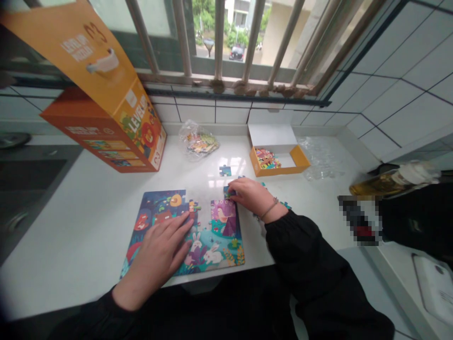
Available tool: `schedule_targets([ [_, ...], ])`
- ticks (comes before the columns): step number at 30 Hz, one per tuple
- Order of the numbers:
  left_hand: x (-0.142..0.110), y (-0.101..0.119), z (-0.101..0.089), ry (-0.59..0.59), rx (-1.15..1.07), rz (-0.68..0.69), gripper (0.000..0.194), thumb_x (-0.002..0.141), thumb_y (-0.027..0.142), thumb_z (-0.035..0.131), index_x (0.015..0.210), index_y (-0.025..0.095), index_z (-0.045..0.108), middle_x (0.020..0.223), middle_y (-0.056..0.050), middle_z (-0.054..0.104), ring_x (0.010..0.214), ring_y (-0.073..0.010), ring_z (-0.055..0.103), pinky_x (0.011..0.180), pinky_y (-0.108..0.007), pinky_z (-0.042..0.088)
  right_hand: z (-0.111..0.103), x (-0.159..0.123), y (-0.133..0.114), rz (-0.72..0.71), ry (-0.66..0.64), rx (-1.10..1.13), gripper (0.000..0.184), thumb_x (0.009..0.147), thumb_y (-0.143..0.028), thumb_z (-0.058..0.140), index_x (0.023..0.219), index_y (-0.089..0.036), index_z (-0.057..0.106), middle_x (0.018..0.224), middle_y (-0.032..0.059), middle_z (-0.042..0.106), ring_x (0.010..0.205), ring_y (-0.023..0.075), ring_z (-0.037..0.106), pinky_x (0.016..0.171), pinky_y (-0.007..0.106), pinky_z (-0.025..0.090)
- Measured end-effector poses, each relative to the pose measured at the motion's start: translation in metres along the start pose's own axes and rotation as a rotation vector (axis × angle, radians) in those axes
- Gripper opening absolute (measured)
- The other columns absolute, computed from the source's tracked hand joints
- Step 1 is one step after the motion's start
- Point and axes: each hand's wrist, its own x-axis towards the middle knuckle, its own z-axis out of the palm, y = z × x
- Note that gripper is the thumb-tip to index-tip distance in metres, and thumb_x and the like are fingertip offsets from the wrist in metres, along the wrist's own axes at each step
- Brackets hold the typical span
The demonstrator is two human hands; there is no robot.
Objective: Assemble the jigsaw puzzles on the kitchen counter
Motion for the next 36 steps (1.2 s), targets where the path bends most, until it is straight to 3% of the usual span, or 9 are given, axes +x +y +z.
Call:
schedule_targets([
  [12,0.000,0.000,-0.001,-0.009,0.004,-0.002,0.048,0.108,0.034,0.059,0.154,0.023,0.062,0.169,-0.008,0.055,0.141,-0.0339,0.060,0.117,-0.055,0.045,0.012,-0.004,0.003,-0.023,0.002,0.020,0.011,0.097,-0.015,0.078,0.102,-0.024,0.084,0.124,0.0110,0.079,0.111,0.0263,0.076,0.099,0.044,0.063],
  [22,0.000,0.000,-0.001,0.005,-0.004,-0.011,0.047,0.107,0.033,0.059,0.153,0.025,0.064,0.168,-0.008,0.056,0.140,-0.0339,0.061,0.117,-0.055,0.047,0.009,0.003,0.004,-0.032,0.013,0.032,0.007,0.097,-0.019,0.080,0.099,-0.024,0.084,0.113,0.0091,0.078,0.101,0.0232,0.074,0.091,0.039,0.062],
  [29,0.000,0.000,0.000,0.001,0.003,-0.011,0.047,0.107,0.034,0.059,0.153,0.025,0.063,0.168,-0.007,0.056,0.141,-0.0342,0.061,0.116,-0.055,0.046,0.016,-0.003,0.011,-0.034,0.055,0.037,0.026,0.103,-0.014,0.067,0.110,-0.027,0.087,0.120,0.0103,0.079,0.104,0.0231,0.075,0.093,0.040,0.064],
  [36,0.001,0.000,0.000,0.003,0.020,0.002,0.047,0.108,0.034,0.058,0.153,0.024,0.062,0.168,-0.008,0.056,0.139,-0.0338,0.061,0.116,-0.055,0.046,0.016,-0.003,0.008,-0.010,0.063,0.027,0.022,0.103,-0.015,0.069,0.109,-0.025,0.087,0.118,0.0097,0.081,0.104,0.0235,0.076,0.094,0.040,0.064],
])
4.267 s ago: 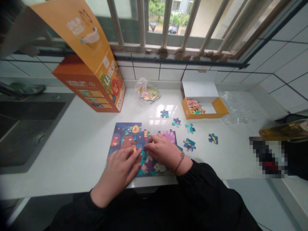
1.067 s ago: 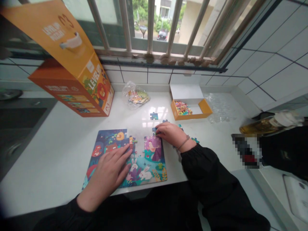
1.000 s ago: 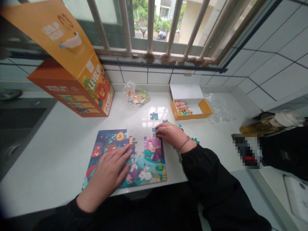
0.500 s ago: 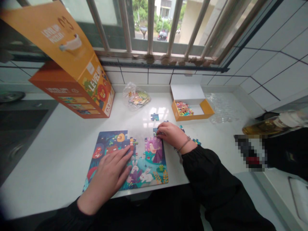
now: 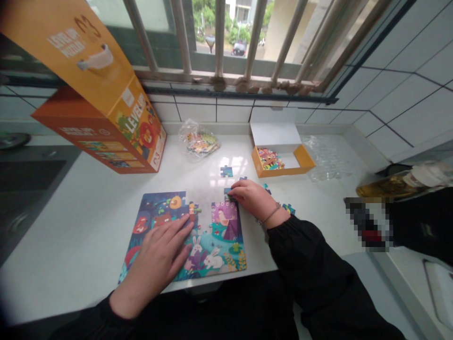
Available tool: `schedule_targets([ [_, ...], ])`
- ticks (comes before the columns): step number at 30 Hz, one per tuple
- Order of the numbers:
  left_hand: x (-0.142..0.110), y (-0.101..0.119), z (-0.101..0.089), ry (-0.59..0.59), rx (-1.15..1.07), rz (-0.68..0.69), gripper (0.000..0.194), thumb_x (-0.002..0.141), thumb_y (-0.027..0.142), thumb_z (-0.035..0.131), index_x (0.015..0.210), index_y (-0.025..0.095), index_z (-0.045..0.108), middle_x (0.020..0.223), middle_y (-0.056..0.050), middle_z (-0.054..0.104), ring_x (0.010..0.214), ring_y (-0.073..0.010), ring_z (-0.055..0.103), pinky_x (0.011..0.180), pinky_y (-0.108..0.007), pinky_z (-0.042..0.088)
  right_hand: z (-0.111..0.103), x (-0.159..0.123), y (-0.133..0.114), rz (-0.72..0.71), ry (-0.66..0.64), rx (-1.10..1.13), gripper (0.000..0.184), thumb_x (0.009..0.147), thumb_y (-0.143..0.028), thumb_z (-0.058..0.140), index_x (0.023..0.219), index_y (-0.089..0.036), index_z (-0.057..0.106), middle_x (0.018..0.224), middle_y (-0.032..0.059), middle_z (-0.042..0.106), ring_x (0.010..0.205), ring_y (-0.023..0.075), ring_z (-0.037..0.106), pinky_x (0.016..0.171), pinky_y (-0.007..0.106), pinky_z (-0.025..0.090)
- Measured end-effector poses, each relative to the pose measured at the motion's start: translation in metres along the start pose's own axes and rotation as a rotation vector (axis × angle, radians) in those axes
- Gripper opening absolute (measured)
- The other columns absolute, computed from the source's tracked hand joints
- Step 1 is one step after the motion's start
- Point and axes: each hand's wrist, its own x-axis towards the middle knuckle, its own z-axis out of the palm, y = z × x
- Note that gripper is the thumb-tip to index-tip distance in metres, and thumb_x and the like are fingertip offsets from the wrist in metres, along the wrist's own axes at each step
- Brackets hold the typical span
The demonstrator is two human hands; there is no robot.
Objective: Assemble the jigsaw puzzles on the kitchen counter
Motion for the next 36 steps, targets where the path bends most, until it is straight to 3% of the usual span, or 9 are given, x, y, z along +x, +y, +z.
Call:
schedule_targets([
  [7,0.003,0.007,-0.006,-0.055,0.060,-0.019,0.047,0.104,0.032,0.062,0.150,0.023,0.065,0.167,-0.010,0.056,0.139,-0.0359,0.061,0.116,-0.055,0.048,-0.004,0.002,-0.002,-0.043,-0.020,-0.022,0.020,0.102,-0.013,0.069,0.106,-0.024,0.086,0.115,0.0100,0.079,0.103,0.0232,0.073,0.094,0.040,0.062],
  [10,0.025,0.025,-0.017,-0.128,0.092,-0.027,0.044,0.103,0.033,0.064,0.144,0.018,0.069,0.166,-0.014,0.058,0.140,-0.0380,0.062,0.114,-0.056,0.051,-0.005,0.003,-0.002,-0.065,-0.028,-0.007,0.017,0.100,-0.012,0.072,0.104,-0.022,0.085,0.114,0.0110,0.077,0.101,0.0234,0.073,0.091,0.039,0.062],
  [12,0.048,0.040,-0.020,-0.130,0.066,0.040,0.045,0.107,0.032,0.057,0.148,0.015,0.065,0.167,-0.015,0.056,0.143,-0.0362,0.060,0.116,-0.054,0.050,-0.005,0.003,-0.002,-0.074,-0.033,0.012,0.015,0.099,-0.012,0.074,0.105,-0.022,0.084,0.114,0.0112,0.077,0.101,0.0238,0.073,0.091,0.039,0.062],
  [15,0.084,0.060,-0.011,-0.096,-0.009,0.161,0.050,0.113,0.031,0.046,0.158,0.011,0.055,0.167,-0.015,0.056,0.150,-0.0328,0.055,0.125,-0.054,0.043,-0.004,0.002,-0.002,-0.075,-0.029,0.021,0.020,0.098,-0.009,0.073,0.107,-0.022,0.083,0.115,0.0106,0.077,0.103,0.0239,0.073,0.093,0.040,0.062],
  [19,0.110,0.070,0.015,-0.122,-0.056,0.169,0.051,0.111,0.032,0.054,0.155,0.007,0.057,0.161,-0.019,0.061,0.146,-0.0349,0.059,0.124,-0.054,0.045,-0.002,-0.002,0.000,-0.055,0.001,0.009,0.018,0.097,-0.008,0.073,0.103,-0.022,0.084,0.112,0.0099,0.077,0.100,0.0233,0.073,0.093,0.039,0.062],
  [23,0.112,0.067,0.029,-0.096,-0.122,0.141,0.049,0.108,0.032,0.061,0.150,0.007,0.061,0.160,-0.020,0.061,0.143,-0.0354,0.061,0.122,-0.052,0.048,0.000,-0.006,0.003,-0.014,0.017,0.007,0.014,0.099,-0.012,0.074,0.101,-0.021,0.083,0.109,0.0095,0.077,0.099,0.0229,0.073,0.093,0.039,0.062],
  [36,0.109,0.059,0.040,-0.033,-0.270,0.148,0.047,0.105,0.031,0.067,0.147,0.012,0.062,0.155,-0.020,0.063,0.142,-0.0343,0.061,0.124,-0.053,0.048,0.001,-0.003,0.007,-0.013,0.002,0.027,0.014,0.099,-0.014,0.076,0.101,-0.024,0.086,0.120,0.0093,0.081,0.104,0.0219,0.078,0.095,0.036,0.064],
])
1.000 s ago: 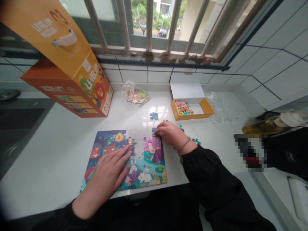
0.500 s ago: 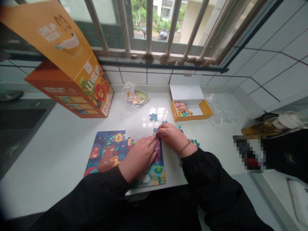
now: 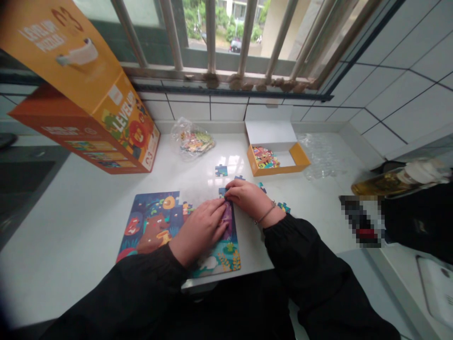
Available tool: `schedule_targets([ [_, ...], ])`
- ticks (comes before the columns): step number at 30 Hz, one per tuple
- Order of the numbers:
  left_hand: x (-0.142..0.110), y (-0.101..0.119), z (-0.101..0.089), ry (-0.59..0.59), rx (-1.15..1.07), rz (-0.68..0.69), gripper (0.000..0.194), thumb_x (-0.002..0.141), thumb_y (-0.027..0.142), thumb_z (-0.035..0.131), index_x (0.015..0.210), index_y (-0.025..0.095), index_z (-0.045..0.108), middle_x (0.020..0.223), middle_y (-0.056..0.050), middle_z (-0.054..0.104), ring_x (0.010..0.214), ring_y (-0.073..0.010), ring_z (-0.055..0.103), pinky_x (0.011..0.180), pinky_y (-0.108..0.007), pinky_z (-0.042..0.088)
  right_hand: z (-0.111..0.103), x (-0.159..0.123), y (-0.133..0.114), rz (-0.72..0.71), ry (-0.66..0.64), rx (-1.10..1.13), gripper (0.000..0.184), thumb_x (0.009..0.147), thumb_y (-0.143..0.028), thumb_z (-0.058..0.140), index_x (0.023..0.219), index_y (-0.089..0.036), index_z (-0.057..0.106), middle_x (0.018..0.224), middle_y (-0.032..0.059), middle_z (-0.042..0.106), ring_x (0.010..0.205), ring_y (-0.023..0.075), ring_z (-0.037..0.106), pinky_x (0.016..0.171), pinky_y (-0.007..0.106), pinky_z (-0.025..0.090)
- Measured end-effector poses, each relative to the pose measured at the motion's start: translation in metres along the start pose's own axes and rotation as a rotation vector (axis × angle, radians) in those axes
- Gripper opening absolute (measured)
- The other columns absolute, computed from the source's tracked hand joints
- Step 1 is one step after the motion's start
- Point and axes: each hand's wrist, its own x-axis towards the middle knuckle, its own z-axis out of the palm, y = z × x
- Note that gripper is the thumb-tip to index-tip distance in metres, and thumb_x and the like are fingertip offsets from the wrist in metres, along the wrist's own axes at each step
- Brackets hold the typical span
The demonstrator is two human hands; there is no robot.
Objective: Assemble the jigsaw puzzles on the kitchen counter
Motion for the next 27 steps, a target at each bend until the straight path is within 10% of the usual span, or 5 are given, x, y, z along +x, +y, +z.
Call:
schedule_targets([
  [14,0.001,0.003,-0.004,-0.027,0.054,-0.026,0.047,0.104,0.033,0.067,0.147,0.013,0.062,0.155,-0.018,0.064,0.144,-0.0353,0.059,0.127,-0.056,0.044,-0.007,-0.003,-0.021,-0.004,-0.054,-0.124,0.017,0.100,-0.012,0.072,0.099,-0.023,0.085,0.126,0.0117,0.081,0.109,0.0258,0.075,0.103,0.045,0.061],
  [22,-0.003,0.001,0.000,-0.030,0.156,-0.002,0.062,0.107,0.043,0.063,0.160,0.013,0.053,0.177,-0.015,0.040,0.159,-0.0387,0.042,0.130,-0.060,0.039,-0.031,-0.074,-0.046,0.281,0.100,-0.247,0.015,0.105,-0.025,0.065,0.098,-0.022,0.078,0.104,0.0130,0.077,0.101,0.0323,0.069,0.094,0.052,0.059],
  [27,-0.001,0.002,-0.001,-0.068,0.125,-0.006,0.065,0.107,0.048,0.063,0.163,0.018,0.050,0.174,-0.014,0.047,0.160,-0.0360,0.043,0.132,-0.063,0.034,-0.024,-0.124,-0.055,0.416,0.213,-0.260,0.022,0.105,-0.027,0.063,0.122,-0.023,0.076,0.126,0.0153,0.076,0.117,0.0365,0.069,0.105,0.062,0.057],
])
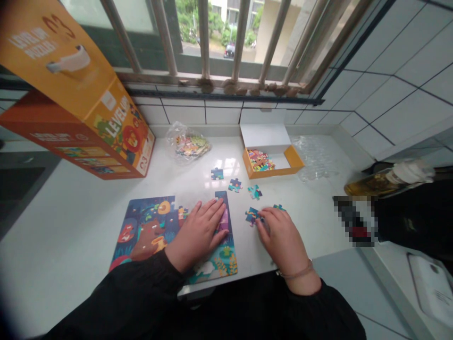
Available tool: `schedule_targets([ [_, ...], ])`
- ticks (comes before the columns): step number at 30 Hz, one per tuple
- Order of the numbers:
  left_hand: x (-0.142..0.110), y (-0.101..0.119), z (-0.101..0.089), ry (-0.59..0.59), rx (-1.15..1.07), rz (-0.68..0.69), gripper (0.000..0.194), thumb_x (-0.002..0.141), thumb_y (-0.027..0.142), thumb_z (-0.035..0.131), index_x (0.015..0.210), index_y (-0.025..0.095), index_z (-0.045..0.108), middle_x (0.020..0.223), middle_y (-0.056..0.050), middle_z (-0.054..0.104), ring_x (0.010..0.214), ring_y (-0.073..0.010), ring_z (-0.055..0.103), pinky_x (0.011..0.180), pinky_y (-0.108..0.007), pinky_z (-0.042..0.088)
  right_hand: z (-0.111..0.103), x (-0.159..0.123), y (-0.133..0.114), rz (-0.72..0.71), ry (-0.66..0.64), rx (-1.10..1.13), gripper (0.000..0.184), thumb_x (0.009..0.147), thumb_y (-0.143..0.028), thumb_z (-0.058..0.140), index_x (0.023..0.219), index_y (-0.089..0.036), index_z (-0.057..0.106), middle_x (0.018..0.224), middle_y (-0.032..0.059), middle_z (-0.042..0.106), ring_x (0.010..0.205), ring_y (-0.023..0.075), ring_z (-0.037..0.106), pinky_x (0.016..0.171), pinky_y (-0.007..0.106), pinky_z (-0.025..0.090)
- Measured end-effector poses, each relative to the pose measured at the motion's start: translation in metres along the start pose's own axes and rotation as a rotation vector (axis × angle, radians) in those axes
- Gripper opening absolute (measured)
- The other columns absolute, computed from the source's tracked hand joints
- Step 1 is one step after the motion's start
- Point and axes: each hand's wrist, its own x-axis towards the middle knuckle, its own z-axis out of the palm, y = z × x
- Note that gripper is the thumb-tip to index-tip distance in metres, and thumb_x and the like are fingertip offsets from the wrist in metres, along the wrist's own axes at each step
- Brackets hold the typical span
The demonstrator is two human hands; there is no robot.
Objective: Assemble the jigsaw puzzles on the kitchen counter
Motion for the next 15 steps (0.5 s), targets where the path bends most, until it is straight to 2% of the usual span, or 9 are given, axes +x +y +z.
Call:
schedule_targets([
  [5,0.002,0.000,0.002,0.002,0.006,0.000,0.063,0.106,0.048,0.064,0.161,0.018,0.053,0.172,-0.016,0.049,0.158,-0.0375,0.046,0.131,-0.065,0.034,0.014,-0.028,-0.011,-0.043,-0.069,0.001,0.044,0.105,-0.021,0.059,0.147,-0.026,0.067,0.153,0.0145,0.067,0.140,0.0374,0.061,0.116,0.065,0.054],
  [10,-0.003,0.010,-0.005,0.060,0.096,0.013,0.059,0.105,0.038,0.065,0.159,0.015,0.054,0.174,-0.020,0.044,0.161,-0.0409,0.040,0.130,-0.065,0.036,0.015,-0.032,-0.016,-0.052,-0.065,-0.004,0.044,0.104,-0.018,0.059,0.145,-0.028,0.068,0.150,0.0136,0.068,0.138,0.0361,0.063,0.116,0.064,0.055],
  [13,-0.014,0.020,-0.022,0.044,0.112,0.056,0.050,0.106,0.031,0.062,0.152,0.012,0.059,0.162,-0.022,0.058,0.152,-0.0402,0.051,0.125,-0.062,0.044,0.010,-0.030,-0.012,-0.031,-0.044,0.013,0.040,0.102,-0.022,0.064,0.141,-0.026,0.069,0.145,0.0154,0.070,0.133,0.0361,0.066,0.114,0.063,0.056],
  [15,-0.029,0.024,-0.035,0.031,0.088,0.073,0.038,0.105,0.031,0.061,0.140,0.014,0.067,0.146,-0.019,0.069,0.139,-0.0387,0.062,0.118,-0.059,0.051,0.009,-0.026,-0.007,0.006,-0.008,0.029,0.042,0.101,-0.027,0.067,0.143,-0.024,0.065,0.142,0.0172,0.070,0.131,0.0372,0.067,0.113,0.064,0.056],
])
